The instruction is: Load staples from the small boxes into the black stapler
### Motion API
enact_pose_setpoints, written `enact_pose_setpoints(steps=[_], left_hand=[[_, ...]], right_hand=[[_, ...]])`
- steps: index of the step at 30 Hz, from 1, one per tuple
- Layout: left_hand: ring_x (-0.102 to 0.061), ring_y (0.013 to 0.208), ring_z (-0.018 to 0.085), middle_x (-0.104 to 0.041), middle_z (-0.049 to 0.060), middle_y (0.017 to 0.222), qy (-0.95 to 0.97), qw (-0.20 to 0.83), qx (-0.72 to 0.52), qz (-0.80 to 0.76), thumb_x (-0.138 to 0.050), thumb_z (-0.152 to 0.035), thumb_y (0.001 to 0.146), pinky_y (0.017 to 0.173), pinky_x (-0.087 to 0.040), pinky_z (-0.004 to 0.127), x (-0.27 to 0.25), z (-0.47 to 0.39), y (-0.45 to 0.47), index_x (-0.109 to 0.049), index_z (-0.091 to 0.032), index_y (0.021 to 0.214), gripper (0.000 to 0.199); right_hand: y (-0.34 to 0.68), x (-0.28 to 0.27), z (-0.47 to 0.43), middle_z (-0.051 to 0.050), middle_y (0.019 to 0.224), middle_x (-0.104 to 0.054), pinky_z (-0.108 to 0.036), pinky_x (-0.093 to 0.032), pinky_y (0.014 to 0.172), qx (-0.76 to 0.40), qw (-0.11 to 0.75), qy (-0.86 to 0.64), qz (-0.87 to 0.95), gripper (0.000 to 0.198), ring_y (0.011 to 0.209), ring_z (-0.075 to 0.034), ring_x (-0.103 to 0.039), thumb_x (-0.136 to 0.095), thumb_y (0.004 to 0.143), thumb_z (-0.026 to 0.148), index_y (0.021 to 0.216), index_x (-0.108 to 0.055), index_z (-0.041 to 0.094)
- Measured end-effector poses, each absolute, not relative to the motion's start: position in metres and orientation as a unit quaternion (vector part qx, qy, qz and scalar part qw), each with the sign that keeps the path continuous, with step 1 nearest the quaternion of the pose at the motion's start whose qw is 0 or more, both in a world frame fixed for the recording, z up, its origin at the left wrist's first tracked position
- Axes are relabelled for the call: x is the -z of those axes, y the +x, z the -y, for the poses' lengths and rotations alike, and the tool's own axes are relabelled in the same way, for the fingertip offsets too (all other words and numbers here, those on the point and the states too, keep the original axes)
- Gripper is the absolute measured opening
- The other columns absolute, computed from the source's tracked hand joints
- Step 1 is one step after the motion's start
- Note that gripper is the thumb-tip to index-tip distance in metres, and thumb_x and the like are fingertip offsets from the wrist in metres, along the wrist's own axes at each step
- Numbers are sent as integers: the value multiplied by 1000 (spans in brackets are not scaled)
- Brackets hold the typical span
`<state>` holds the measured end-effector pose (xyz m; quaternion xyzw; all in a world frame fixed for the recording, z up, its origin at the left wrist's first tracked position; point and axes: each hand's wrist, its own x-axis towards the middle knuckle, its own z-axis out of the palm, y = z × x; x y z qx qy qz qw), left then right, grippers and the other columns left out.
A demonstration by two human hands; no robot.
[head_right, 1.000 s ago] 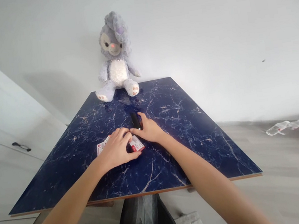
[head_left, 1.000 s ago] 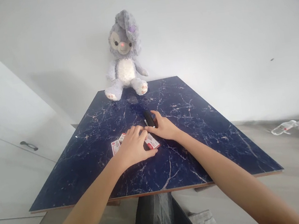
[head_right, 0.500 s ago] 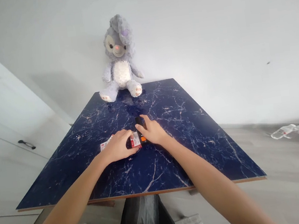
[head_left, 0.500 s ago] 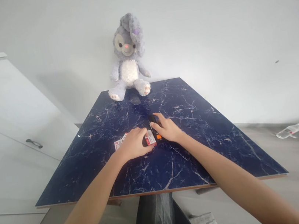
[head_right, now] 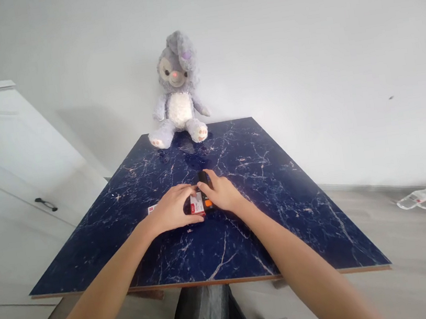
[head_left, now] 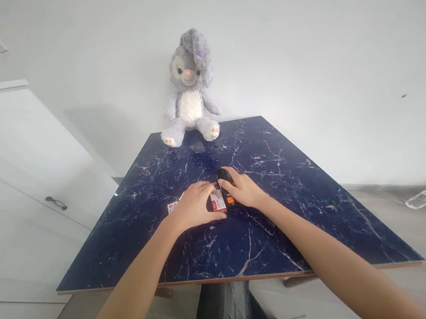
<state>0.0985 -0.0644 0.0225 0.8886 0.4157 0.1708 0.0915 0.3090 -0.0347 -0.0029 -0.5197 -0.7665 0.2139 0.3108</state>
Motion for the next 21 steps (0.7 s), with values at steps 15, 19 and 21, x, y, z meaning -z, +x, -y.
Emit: enact_pose_setpoints(steps=[15,19,21], left_hand=[[-59,121,37,-60,11,135,759,179,-136,-611,-75,-58,68,96,-48,44,-41,101,4,-55,-28,131,72],[-64,113,35,-65,12,129,712,137,-176,-666,-68,-59,76,91,-50,43,-30,117,8,-41,-27,143,79],[-63,114,33,-65,10,129,694,81,-230,-678,-68,-62,76,93,-50,42,-43,115,18,-40,-27,143,80]], right_hand=[[315,2,33,-1,76,-68,-29,-45,69,-262,309,-493,770,54,70,-20,-66,-44,98,55,141,-44,23],[317,0,31,-2,76,-68,-28,-44,68,-262,305,-489,774,56,72,-21,-65,-46,98,55,142,-44,21],[318,-1,30,-2,75,-67,-28,-43,68,-262,305,-488,775,56,73,-21,-65,-46,98,55,142,-44,21]])
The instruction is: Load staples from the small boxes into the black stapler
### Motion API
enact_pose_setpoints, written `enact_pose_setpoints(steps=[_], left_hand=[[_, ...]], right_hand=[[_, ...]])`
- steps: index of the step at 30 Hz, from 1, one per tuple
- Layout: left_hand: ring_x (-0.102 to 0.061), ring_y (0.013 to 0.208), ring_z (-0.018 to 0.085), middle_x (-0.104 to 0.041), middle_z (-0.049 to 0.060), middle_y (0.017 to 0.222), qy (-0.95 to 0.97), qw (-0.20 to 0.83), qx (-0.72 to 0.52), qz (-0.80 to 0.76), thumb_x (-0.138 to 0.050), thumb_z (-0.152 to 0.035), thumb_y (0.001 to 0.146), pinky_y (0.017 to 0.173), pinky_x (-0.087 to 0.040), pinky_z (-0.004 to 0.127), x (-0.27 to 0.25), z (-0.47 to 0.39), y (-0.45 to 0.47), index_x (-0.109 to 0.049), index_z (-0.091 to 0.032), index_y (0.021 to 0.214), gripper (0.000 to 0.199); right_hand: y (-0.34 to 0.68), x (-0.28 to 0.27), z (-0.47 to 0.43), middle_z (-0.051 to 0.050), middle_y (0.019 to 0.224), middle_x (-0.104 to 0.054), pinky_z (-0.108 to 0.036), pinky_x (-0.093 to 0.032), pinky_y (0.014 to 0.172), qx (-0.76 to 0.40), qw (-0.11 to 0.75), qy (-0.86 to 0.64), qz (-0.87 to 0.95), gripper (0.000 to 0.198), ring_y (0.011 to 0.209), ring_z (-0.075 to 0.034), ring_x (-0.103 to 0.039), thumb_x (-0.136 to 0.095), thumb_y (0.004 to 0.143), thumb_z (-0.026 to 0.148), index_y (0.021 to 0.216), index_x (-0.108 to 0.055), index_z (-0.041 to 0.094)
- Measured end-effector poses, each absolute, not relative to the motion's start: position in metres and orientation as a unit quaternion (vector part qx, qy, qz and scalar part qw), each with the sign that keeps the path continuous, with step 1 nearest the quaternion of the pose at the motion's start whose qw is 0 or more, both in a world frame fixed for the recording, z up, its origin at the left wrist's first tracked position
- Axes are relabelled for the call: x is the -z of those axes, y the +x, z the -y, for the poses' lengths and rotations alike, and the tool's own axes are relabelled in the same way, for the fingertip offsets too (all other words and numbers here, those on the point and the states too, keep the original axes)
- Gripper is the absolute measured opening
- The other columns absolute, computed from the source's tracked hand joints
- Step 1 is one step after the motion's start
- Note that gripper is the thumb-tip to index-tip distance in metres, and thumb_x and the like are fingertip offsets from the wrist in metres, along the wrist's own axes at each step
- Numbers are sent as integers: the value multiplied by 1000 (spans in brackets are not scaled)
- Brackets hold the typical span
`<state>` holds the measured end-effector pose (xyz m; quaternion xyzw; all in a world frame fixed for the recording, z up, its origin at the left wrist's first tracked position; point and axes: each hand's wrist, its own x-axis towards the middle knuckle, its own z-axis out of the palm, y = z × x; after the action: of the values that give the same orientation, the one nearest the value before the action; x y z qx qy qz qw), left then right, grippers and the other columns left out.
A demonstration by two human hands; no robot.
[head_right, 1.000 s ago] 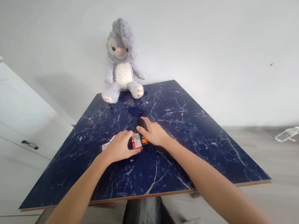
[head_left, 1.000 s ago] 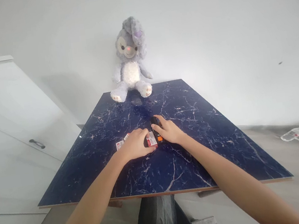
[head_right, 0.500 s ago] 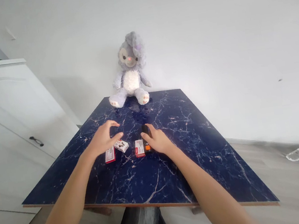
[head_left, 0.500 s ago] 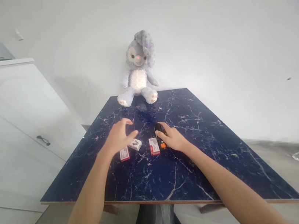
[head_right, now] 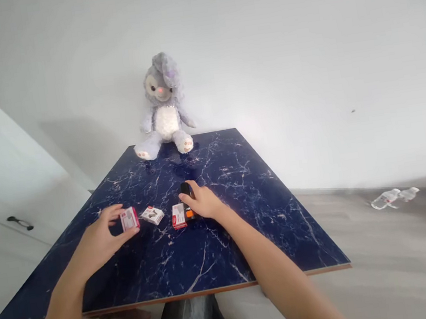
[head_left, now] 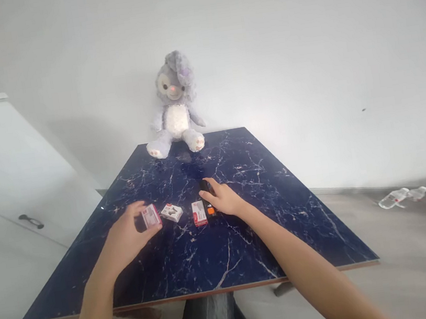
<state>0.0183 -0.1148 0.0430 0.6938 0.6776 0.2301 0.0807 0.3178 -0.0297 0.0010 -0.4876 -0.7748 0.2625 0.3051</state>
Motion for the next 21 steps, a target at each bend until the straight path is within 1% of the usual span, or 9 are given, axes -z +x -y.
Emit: enact_pose_setpoints(steps=[2,4,6,9,14,16,18,20,21], left_hand=[[-61,119,33,-61,10,134,706,25,-265,-657,-68,-64,75,96,-49,43,-63,106,36,-44,-26,140,79],[-54,127,34,-56,10,141,778,24,-223,-587,-69,-65,74,102,-45,43,-82,92,59,-51,-27,135,73],[-51,129,34,-59,10,135,831,77,-148,-531,-70,-63,74,101,-44,44,-92,76,82,-44,-29,143,81],[-50,128,37,-64,10,127,850,143,-62,-504,-74,-62,67,98,-45,45,-86,56,106,-36,-32,149,96],[-48,132,38,-55,9,142,849,189,-73,-487,-78,-62,61,100,-44,43,-61,49,115,-36,-35,150,102],[-54,128,34,-54,8,144,843,216,-101,-483,-73,-63,67,97,-46,40,-61,46,106,-31,-36,153,99],[-58,122,31,-57,9,140,820,210,-141,-513,-64,-64,76,92,-48,38,-66,41,88,-30,-33,154,90],[-61,115,31,-60,12,134,789,171,-164,-567,-59,-67,79,88,-49,38,-72,37,65,-42,-27,146,80],[-63,110,31,-63,12,129,779,163,-152,-586,-61,-69,76,84,-50,37,-74,36,55,-52,-26,137,75]], right_hand=[[318,-1,29,-1,74,-67,-28,-42,68,-266,307,-486,774,56,73,-21,-65,-46,98,54,142,-44,20],[316,0,29,-1,73,-67,-28,-42,69,-270,314,-487,769,56,72,-21,-65,-46,98,53,142,-44,20],[314,1,29,-1,75,-67,-28,-42,70,-274,326,-494,758,53,73,-20,-65,-49,97,52,140,-46,21],[310,4,28,-1,81,-69,-28,-43,71,-280,345,-504,740,47,76,-20,-65,-54,95,49,134,-53,23],[311,9,23,1,82,-69,-27,-44,73,-294,364,-486,738,43,76,-18,-65,-56,93,46,131,-55,25],[313,9,21,1,79,-68,-27,-44,71,-306,361,-478,740,44,73,-17,-64,-55,93,49,130,-55,24],[315,8,19,2,76,-66,-27,-44,68,-326,352,-472,740,45,70,-16,-63,-55,92,52,128,-56,23],[315,7,18,2,74,-65,-27,-43,67,-337,345,-471,739,46,69,-16,-62,-55,92,53,126,-57,22],[316,7,17,2,73,-64,-27,-43,67,-339,343,-471,738,46,69,-16,-62,-55,92,53,126,-58,22]])
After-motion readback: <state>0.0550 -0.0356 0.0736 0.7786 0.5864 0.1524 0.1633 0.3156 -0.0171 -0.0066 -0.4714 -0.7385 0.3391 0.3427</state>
